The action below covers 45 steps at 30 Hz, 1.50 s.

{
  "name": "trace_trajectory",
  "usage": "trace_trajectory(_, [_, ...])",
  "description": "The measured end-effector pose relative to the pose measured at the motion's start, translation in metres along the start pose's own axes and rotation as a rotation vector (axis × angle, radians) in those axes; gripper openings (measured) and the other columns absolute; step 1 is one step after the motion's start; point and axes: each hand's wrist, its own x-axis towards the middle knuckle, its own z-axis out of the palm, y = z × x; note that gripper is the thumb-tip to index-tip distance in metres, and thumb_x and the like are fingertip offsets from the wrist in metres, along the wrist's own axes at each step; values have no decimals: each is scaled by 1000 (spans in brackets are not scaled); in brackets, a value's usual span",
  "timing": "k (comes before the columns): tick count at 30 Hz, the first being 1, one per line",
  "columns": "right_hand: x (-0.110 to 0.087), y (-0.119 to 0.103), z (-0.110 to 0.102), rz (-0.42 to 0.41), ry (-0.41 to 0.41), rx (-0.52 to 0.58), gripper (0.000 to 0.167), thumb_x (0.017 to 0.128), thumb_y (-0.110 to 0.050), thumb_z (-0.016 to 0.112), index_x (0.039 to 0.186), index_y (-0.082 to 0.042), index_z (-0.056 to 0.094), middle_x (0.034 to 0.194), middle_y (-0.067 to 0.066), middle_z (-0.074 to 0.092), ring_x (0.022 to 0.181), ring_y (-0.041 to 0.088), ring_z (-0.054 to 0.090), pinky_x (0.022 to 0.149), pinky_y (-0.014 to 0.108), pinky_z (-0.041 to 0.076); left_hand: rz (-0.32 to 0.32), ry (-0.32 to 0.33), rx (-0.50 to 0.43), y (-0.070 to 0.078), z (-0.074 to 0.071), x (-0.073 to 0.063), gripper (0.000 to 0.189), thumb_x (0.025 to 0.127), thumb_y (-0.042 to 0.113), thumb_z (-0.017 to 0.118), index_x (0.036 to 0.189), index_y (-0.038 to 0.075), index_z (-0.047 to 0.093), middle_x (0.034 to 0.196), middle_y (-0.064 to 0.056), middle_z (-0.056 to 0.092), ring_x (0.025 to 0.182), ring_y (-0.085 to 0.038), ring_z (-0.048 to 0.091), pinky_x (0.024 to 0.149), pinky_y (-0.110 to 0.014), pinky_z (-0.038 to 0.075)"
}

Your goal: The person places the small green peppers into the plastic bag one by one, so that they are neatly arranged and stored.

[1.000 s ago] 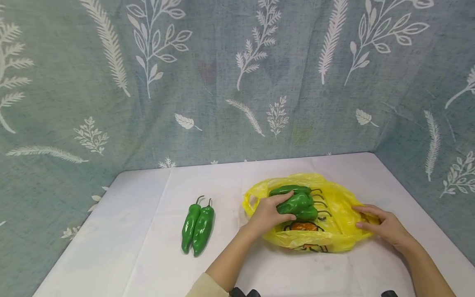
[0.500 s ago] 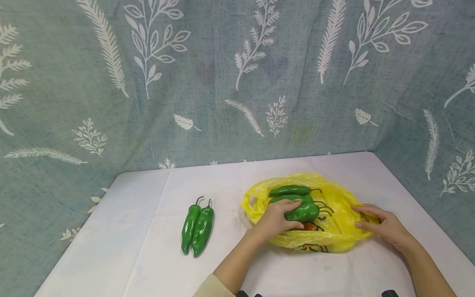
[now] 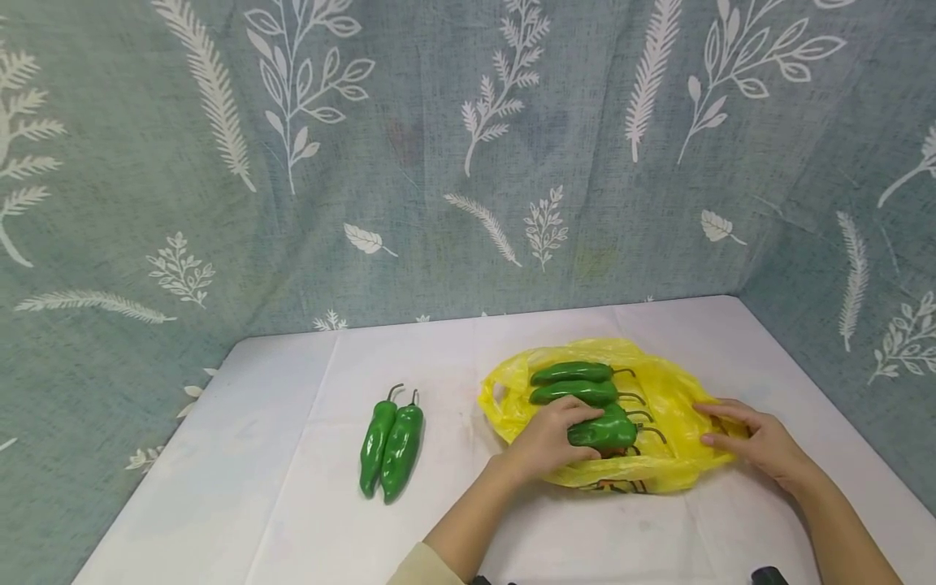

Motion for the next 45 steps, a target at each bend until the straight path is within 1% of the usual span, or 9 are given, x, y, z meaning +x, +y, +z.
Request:
trace_trajectory(4, [1, 0, 0, 8, -7, -4, 61, 85, -28, 70, 132, 5, 49, 143, 31, 33, 132, 51, 23, 103, 67, 20, 30, -32, 49, 1, 1, -2, 52, 81, 24, 76, 129, 14, 60, 114, 2, 55, 106, -9, 54, 91, -15, 44])
trace_trajectory(7, [1, 0, 0, -3, -3, -9, 60, 85, -27, 70, 131, 6, 50, 142, 31, 34, 131, 51, 24, 103, 67, 20, 42, -42, 51, 1, 2, -2, 52, 81, 22, 75, 130, 14, 59, 115, 2, 56, 106, -8, 54, 92, -15, 44])
trace_trajectory(11, [1, 0, -1, -18, 0, -11, 58, 85, -26, 70, 130, 6, 51, 140, 31, 36, 130, 50, 25, 103, 67, 21, 54, -30, 51, 0, 4, -2, 46, 81, 21, 75, 125, 14, 62, 116, 3, 59, 108, -8, 55, 94, -15, 44])
trace_trajectory(16, [1, 0, 0, -8, -4, -11, 60, 85, -27, 70, 131, 5, 51, 141, 31, 36, 130, 50, 25, 103, 67, 20, 83, -8, 42, -3, 6, -3, 38, 83, 18, 74, 120, 13, 66, 116, 2, 58, 110, -9, 54, 94, -15, 43])
trace_trajectory(24, [1, -1, 0, 7, -7, -8, 61, 85, -27, 71, 132, 6, 50, 142, 31, 34, 131, 51, 23, 103, 67, 19, 78, 27, -21, -6, 6, -4, 41, 82, 18, 74, 122, 13, 64, 116, 3, 58, 109, -8, 54, 94, -15, 43])
trace_trajectory(31, [0, -2, -1, 2, -9, -21, 60, 86, -27, 70, 131, 6, 50, 142, 32, 34, 131, 52, 24, 103, 68, 20, 50, 45, -172, -11, 2, -6, 44, 82, 18, 74, 124, 11, 62, 117, 1, 62, 109, -6, 57, 93, -15, 44])
trace_trajectory(37, [1, -2, 0, 1, -5, -42, 60, 85, -29, 70, 132, 5, 51, 141, 31, 37, 130, 50, 27, 102, 67, 23, 4, 67, -257, -13, -6, -12, 50, 81, 19, 76, 128, 10, 60, 124, 1, 61, 117, -10, 54, 99, -22, 43])
trace_trajectory(41, [1, -2, 1, 0, -5, -40, 61, 86, -29, 70, 132, 4, 50, 142, 30, 36, 130, 50, 26, 102, 67, 22, 1, 91, -274, -13, -13, -18, 55, 78, 18, 78, 129, 9, 59, 127, -1, 60, 121, -15, 52, 101, -27, 43])
trace_trajectory(45, [1, -2, 0, 5, -4, -29, 60, 86, -29, 70, 132, 5, 50, 143, 30, 35, 131, 51, 24, 103, 67, 20, 16, 102, -252, -14, -18, -21, 60, 78, 19, 78, 132, 7, 55, 131, -4, 58, 123, -18, 51, 102, -30, 42])
